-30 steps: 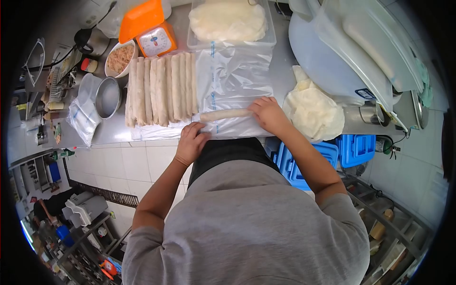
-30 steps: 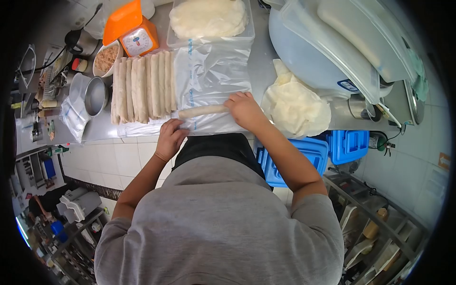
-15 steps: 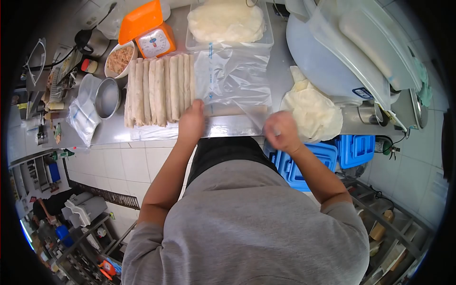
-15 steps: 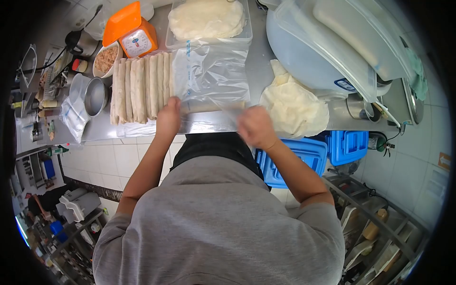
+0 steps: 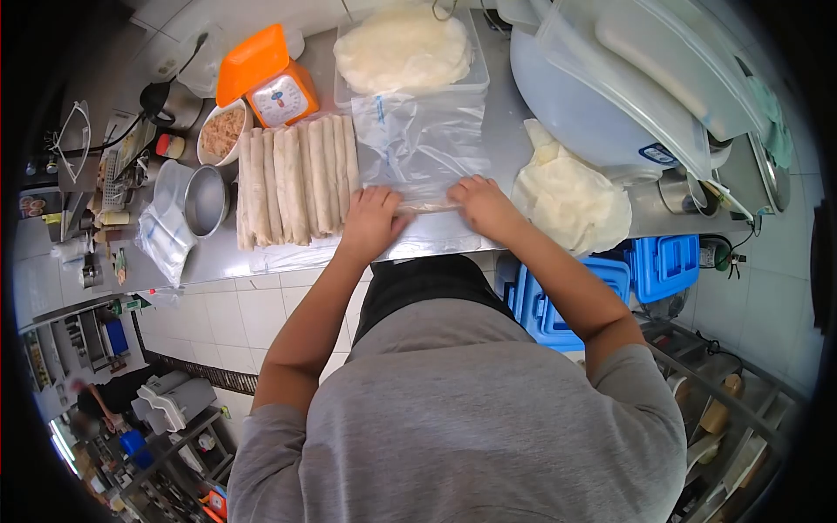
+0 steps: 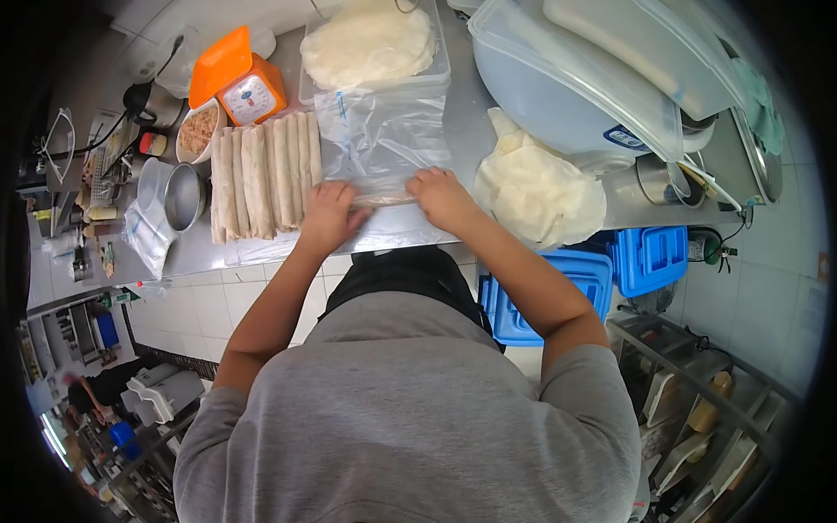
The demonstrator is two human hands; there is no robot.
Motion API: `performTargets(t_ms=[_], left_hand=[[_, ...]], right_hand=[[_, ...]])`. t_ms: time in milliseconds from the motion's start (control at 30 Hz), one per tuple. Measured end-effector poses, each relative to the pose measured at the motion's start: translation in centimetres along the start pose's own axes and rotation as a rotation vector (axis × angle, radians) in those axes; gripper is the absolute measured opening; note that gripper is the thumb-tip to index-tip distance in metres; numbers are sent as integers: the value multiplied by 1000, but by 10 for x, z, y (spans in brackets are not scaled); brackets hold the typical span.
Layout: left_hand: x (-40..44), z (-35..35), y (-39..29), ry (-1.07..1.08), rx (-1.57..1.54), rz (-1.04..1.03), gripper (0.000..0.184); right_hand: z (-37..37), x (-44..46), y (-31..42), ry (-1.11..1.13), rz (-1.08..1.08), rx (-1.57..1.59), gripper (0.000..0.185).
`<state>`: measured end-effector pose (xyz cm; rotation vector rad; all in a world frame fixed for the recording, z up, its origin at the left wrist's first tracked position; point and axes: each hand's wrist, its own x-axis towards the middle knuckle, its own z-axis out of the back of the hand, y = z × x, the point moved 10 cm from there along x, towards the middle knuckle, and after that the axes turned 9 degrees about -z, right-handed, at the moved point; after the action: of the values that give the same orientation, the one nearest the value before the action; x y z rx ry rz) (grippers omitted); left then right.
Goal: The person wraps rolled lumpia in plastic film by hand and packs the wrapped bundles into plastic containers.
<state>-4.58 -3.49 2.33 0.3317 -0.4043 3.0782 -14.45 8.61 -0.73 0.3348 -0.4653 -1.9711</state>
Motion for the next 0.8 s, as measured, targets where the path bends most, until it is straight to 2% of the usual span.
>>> performTargets(t_ms=[33,133,233,367,467,500,600,633,733,800], left_hand=[[-7,-8,-6,96,-73,-17,33],[-49,-28,-2,154,-198,10,39],[-76,-24,-7,115,-296,80,37],[-78,-12,-5,-37,-227,35,27],[-74,-14,-2,68,-92,124,27],[-72,-14,-3,99,-82,116,34],[-73,30,-4,-133,20,144,46],[-77,41,13,-151,52,218,59],[-93,92,60,-299,336,588,62],[-103,90,85,-212,331,713,61]], right_hand=[[-1,-1,-1,17,-14,15,25],[-8,-35,0,30,-67,37,23],[-15,-58,9,101,-39,200,19],[-10,-63,6,23,-56,114,23],[8,-57,14,-43,-77,19,21],[8,-58,15,-53,-62,-5,24],[23,-58,19,-169,-35,-21,30],[32,-58,21,-218,-37,-17,32],[53,-56,20,-318,-83,6,36],[56,-51,25,-318,-46,40,36]])
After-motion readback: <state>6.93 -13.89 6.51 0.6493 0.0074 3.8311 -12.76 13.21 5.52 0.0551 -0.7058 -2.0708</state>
